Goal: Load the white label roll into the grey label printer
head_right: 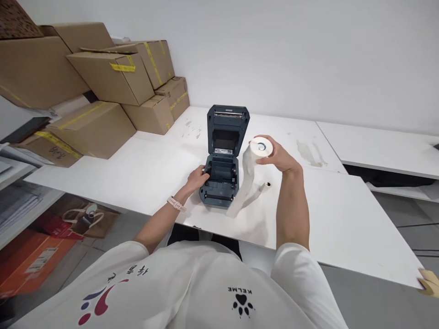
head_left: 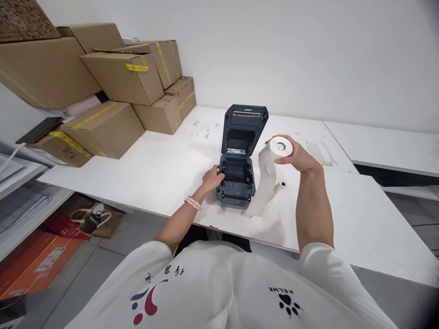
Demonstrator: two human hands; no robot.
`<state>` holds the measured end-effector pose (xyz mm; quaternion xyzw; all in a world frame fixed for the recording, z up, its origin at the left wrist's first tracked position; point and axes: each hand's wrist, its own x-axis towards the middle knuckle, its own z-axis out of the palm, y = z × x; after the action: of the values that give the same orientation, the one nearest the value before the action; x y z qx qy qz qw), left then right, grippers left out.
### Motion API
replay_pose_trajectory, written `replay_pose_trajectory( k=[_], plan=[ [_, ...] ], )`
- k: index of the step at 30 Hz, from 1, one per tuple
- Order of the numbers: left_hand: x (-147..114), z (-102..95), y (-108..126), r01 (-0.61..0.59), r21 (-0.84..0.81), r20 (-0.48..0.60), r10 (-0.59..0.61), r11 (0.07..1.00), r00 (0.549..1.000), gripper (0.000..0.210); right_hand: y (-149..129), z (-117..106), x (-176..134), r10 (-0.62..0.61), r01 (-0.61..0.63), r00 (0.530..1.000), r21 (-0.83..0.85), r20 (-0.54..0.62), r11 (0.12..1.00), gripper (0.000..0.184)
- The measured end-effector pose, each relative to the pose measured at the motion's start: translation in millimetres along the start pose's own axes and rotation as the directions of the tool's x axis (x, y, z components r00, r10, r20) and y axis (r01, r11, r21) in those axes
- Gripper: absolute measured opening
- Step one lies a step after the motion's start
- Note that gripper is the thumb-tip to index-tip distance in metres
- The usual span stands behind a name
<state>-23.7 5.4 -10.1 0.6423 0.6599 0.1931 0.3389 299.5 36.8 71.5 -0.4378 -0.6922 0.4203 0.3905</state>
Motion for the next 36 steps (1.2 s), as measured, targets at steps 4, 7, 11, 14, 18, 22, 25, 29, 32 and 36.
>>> replay_pose_trajectory(
  k=[4,7,11,14,18,22,25,29,32,36],
  plan=[
    [-0.2,0.3,0.7,0.013,-0.013,-0.006,-0.013,1.000,1.000,0.052,59.7,-14.1,10.6,0.138,-0.119,0.968,0.100,-0.211,0.988,0.074],
    [0.0,0.5,0.4,0.017,-0.020,-0.011,-0.017,1.000,1.000,0.052,95.5,-7.2,18.6,0.189,-0.170,0.942,0.093,-0.278,0.981,0.061],
    [0.1,0.6,-0.5,0.015,-0.033,-0.010,-0.016,0.999,1.000,0.051,117.6,1.5,7.6,0.239,-0.223,0.924,0.086,-0.299,0.971,0.069],
    [-0.2,0.5,-0.6,0.017,-0.051,-0.011,-0.017,0.999,1.000,0.051,123.2,-0.4,-27.8,0.251,-0.214,0.908,0.146,-0.336,0.966,0.079],
    [-0.6,0.8,-0.3,0.024,-0.071,-0.010,-0.025,0.997,1.000,0.052,123.7,5.3,-92.2,0.198,-0.116,0.923,0.252,-0.330,0.961,0.081],
    [0.6,2.0,-1.5,0.013,-0.086,-0.012,-0.014,0.996,1.000,0.053,106.9,29.2,-116.9,0.291,-0.277,0.950,0.124,-0.110,0.953,0.081],
    [2.1,3.9,-3.5,0.017,-0.127,-0.014,-0.019,0.992,1.000,0.053,72.2,40.8,-102.8,0.263,-0.264,0.964,0.047,0.031,0.963,0.061],
    [3.8,7.0,-7.5,0.005,-0.160,-0.012,-0.007,0.987,1.000,0.052,1.8,51.7,-63.7,0.001,0.022,0.972,-0.098,0.235,0.995,0.054],
    [4.5,9.1,-10.8,-0.017,-0.192,-0.032,0.011,0.981,0.999,0.052,-34.4,76.1,-22.6,-0.054,0.184,0.941,-0.370,0.334,0.910,0.052],
    [2.8,12.0,-12.1,-0.002,-0.293,-0.046,-0.012,0.956,0.999,0.053,-29.8,121.6,27.2,0.111,0.173,0.923,-0.654,0.369,0.737,0.056]
  ],
)
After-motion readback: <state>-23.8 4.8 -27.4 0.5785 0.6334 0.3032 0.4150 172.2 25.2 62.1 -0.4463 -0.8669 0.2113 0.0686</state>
